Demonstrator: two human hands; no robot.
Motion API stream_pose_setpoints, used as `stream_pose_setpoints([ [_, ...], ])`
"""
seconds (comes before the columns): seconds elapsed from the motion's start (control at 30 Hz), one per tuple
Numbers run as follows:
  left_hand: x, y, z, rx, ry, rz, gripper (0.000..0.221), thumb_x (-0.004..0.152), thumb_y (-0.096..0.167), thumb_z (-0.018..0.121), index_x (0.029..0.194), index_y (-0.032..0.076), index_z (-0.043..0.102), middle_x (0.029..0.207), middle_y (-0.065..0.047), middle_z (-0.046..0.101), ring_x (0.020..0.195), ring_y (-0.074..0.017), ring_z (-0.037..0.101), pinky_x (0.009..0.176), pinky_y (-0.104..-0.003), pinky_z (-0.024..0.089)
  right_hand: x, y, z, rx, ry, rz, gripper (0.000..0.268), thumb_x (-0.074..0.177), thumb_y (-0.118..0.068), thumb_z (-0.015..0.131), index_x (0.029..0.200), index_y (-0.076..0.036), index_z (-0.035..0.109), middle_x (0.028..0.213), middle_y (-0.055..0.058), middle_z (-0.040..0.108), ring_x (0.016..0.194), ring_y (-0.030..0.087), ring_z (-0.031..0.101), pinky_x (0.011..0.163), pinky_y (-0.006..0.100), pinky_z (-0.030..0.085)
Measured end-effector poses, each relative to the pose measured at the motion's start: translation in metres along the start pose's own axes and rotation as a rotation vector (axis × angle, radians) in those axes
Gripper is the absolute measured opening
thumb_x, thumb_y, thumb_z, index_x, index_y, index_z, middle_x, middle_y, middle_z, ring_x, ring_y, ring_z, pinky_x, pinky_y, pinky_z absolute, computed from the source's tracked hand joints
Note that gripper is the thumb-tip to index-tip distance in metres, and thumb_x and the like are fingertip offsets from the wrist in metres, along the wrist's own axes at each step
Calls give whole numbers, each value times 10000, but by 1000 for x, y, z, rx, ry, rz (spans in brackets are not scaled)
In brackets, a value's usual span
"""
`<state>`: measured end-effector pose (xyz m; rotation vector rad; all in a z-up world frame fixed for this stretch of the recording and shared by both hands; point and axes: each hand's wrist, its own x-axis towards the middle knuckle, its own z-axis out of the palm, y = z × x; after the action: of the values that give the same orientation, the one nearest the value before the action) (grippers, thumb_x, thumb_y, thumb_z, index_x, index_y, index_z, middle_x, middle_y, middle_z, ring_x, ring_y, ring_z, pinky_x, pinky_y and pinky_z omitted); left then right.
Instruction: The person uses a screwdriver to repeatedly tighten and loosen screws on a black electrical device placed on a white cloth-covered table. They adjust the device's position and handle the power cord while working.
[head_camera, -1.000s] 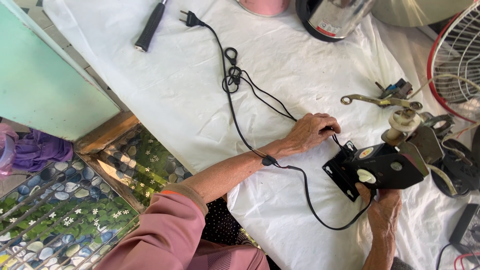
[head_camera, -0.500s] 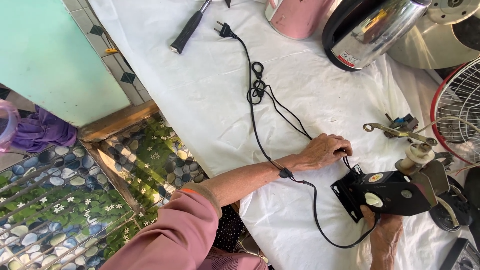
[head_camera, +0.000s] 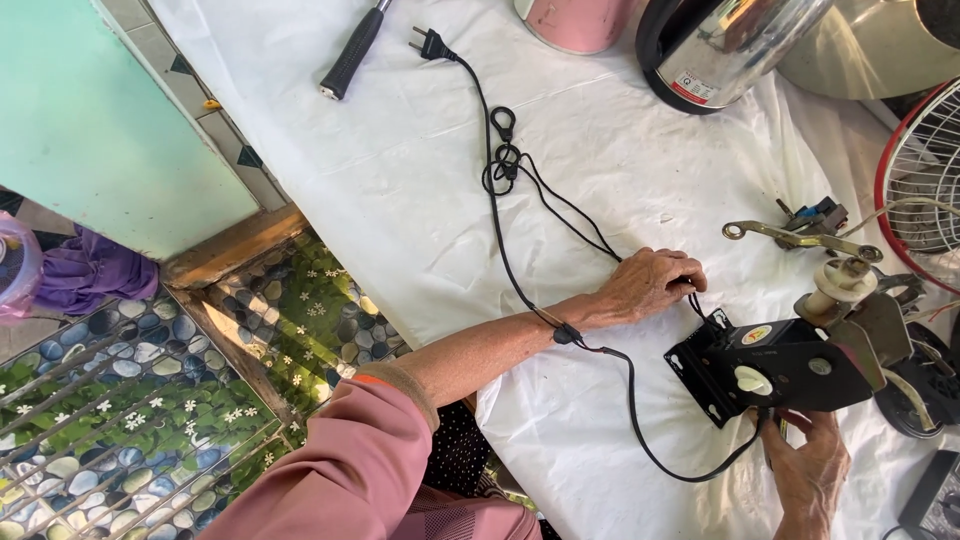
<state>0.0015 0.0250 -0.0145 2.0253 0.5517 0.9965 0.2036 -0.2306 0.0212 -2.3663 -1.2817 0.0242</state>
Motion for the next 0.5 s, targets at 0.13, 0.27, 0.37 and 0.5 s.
stream_pose_setpoints([
  [0.13, -1, 2, -1, 10, 6, 2, 126, 908, 109, 608, 902, 204, 690, 864, 53, 710, 822, -154, 675, 794, -360, 513, 0, 12, 5, -87, 93, -149, 374, 918, -170, 805, 1216, 28, 694, 1052, 126, 708, 886, 246, 679, 929, 440, 496],
  [0.27, -2, 4, -2, -15, 13, 18, 124, 912, 92, 616, 912, 190, 691, 873, 49, 721, 837, -153, 685, 746, -355, 534, 4, 20, 7, -124, 49, 44, 314, 930, -242, 787, 1127, -17, 692, 991, 112, 752, 1012, 285, 670, 988, 493, 418],
  [0.37, -2, 2, -1, -21, 18, 26, 129, 913, 93, 607, 915, 188, 695, 874, 56, 730, 864, -148, 689, 760, -351, 533, 4, 17, 5, -91, 43, 113, 317, 938, -290, 785, 1090, -24, 704, 1018, 115, 755, 878, 297, 722, 976, 490, 421],
  [0.5, -3, 5, -3, -25, 12, -5, 119, 903, 97, 623, 910, 184, 703, 865, 46, 717, 827, -154, 680, 723, -345, 534, 5, 29, 11, -138, 52, 102, 292, 960, -266, 745, 1092, -7, 709, 971, 109, 768, 975, 321, 699, 977, 503, 425],
])
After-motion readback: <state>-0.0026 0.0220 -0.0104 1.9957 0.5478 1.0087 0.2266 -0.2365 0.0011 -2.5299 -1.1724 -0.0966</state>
